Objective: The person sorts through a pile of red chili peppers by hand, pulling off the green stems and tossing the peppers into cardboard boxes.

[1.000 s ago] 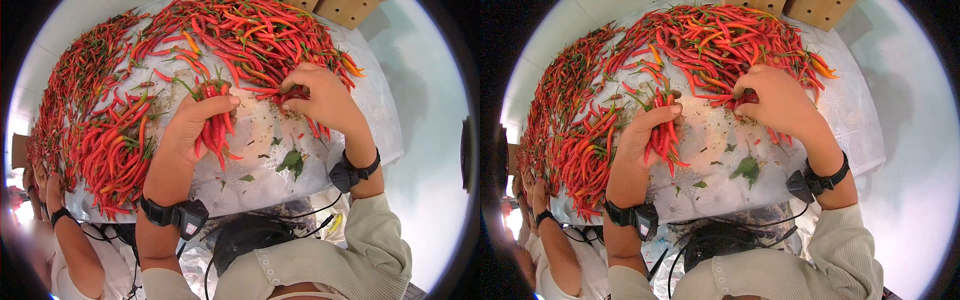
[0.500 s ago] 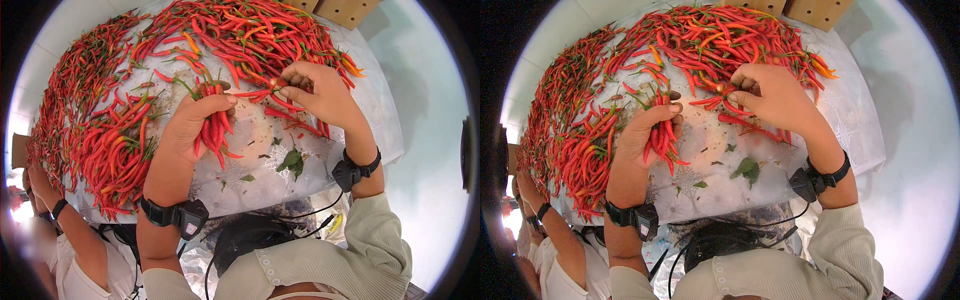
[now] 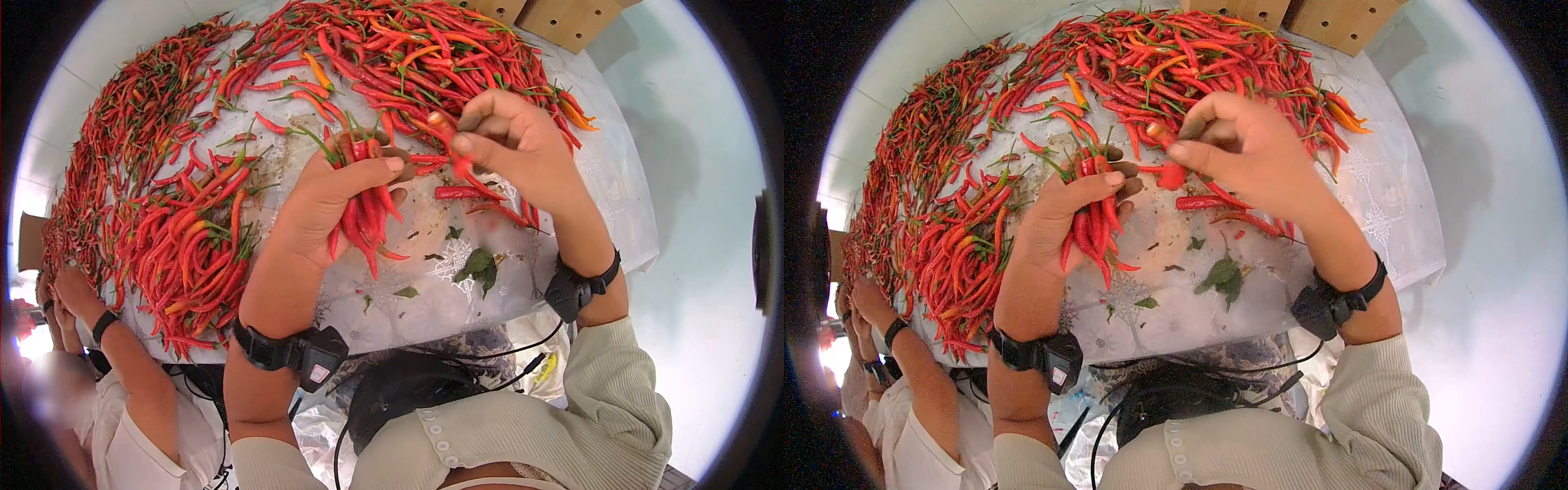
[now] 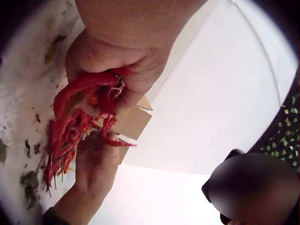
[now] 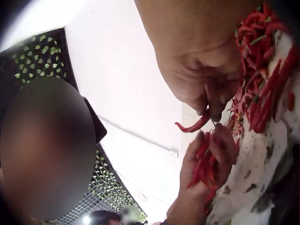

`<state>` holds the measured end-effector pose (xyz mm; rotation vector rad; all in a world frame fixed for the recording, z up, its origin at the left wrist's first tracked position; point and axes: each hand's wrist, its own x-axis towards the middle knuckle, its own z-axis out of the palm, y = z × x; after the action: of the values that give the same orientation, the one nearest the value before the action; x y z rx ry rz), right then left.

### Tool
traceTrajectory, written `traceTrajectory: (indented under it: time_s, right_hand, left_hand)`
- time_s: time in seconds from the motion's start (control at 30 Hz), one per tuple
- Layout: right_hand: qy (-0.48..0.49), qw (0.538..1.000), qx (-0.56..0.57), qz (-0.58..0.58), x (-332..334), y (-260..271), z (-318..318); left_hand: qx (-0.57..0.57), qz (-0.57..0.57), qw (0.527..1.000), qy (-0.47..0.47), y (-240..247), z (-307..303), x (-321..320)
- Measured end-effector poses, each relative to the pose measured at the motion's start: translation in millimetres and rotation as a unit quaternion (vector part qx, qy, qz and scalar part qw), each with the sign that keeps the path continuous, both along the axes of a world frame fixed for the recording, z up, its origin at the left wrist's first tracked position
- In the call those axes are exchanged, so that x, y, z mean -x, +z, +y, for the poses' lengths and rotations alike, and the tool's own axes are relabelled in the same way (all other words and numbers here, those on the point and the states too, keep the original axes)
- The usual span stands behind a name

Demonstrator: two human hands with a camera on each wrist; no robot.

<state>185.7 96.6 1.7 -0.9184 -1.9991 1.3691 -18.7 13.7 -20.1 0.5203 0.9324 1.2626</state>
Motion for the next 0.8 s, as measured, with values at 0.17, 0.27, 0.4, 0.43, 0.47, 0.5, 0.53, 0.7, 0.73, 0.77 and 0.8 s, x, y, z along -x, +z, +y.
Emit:
traceTrajectory:
  time_s: [0.17,0.27,0.4,0.43,0.47,0.5,0.53,0.7,0.73,0.77,0.8]
  right_hand:
    - [0.052,0.997,-0.043,0.041,23.6,-18.5,-15.2]
    - [0.040,0.990,-0.132,0.005,24.2,-16.6,-16.8]
    - [-0.021,0.961,-0.260,-0.094,11.1,-11.6,-2.0]
    - [-0.034,0.953,-0.278,-0.115,8.0,-12.7,1.0]
    - [-0.015,0.941,-0.307,-0.142,4.7,-14.1,2.9]
    - [0.006,0.927,-0.335,-0.168,2.3,-15.7,4.5]
    - [0.026,0.911,-0.363,-0.193,1.7,-17.7,4.9]
    - [0.027,0.912,-0.356,-0.204,6.0,-20.9,1.7]
    - [0.020,0.913,-0.356,-0.201,6.3,-20.2,1.2]
    - [0.008,0.916,-0.357,-0.181,7.1,-19.6,1.6]
    - [-0.003,0.919,-0.359,-0.162,8.3,-19.1,2.2]
  left_hand:
    - [-0.040,0.002,0.998,-0.039,-6.2,2.9,-2.0]
    - [-0.036,0.039,0.999,0.007,-5.8,1.6,-3.2]
    - [-0.001,-0.017,0.998,0.054,-7.5,3.0,3.1]
    - [0.019,-0.047,0.998,0.048,-11.1,3.9,10.3]
    - [0.039,-0.077,0.995,0.043,-13.0,4.8,14.4]
    - [0.033,-0.071,0.996,0.044,-12.5,5.2,15.3]
    - [0.027,-0.064,0.997,0.044,-11.9,5.2,16.3]
    - [0.021,-0.042,0.998,0.041,-11.6,5.8,15.1]
    - [0.025,-0.043,0.998,0.041,-11.4,5.6,15.3]
    - [0.028,-0.044,0.998,0.041,-11.1,5.2,15.3]
    - [0.023,-0.034,0.998,0.045,-10.4,4.8,15.1]
